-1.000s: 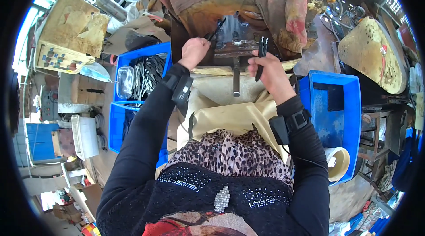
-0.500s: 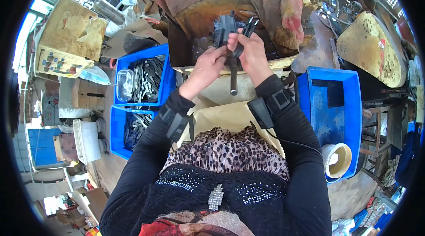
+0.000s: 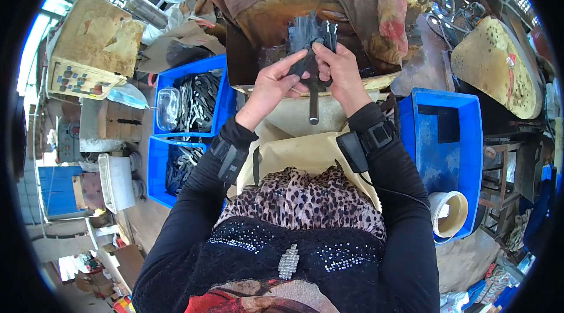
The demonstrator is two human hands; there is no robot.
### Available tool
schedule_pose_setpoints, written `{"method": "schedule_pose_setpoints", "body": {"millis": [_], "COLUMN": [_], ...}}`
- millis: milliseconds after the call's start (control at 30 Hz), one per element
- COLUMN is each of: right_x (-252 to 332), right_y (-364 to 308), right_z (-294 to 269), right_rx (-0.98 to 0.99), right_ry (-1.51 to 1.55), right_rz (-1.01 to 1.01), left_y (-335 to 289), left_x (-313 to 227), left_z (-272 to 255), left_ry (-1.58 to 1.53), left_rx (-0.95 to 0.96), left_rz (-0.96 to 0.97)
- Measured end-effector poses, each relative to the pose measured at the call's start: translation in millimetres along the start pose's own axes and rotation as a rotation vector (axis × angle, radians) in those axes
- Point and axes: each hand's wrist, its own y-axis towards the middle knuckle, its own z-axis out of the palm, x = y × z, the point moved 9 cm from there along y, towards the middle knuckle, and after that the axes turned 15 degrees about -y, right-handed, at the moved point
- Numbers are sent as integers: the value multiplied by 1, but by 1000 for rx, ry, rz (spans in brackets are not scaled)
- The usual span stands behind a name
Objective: The person picks up metal pieces from a blue bin, holds them against a rotating grinding wheel, and dips them into a bucket of liquid. The person then places the finished pieces into a separate blue bin.
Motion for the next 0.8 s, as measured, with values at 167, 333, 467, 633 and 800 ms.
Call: {"method": "schedule_pose_setpoints", "body": {"millis": [167,333,467,633,800], "right_x": [-3,3,11,15,15], "right_y": [0,-1,-4,-6,-7], "right_z": [-9,-11,-4,-8,4], "right_rx": [-77,-136,-171,-232,-115], "right_ry": [23,-47,-194,-229,-78], "right_rz": [17,-14,-17,-40,-13], "left_y": [7,13,12,10,8], "left_x": [3,7,8,8,-10], "left_z": [-6,-12,-16,-8,-10], "left_ry": [-37,-21,10,-22,550], "left_rx": [-19,-16,-58,-51,-106], "left_rz": [26,68,105,101,309]}}
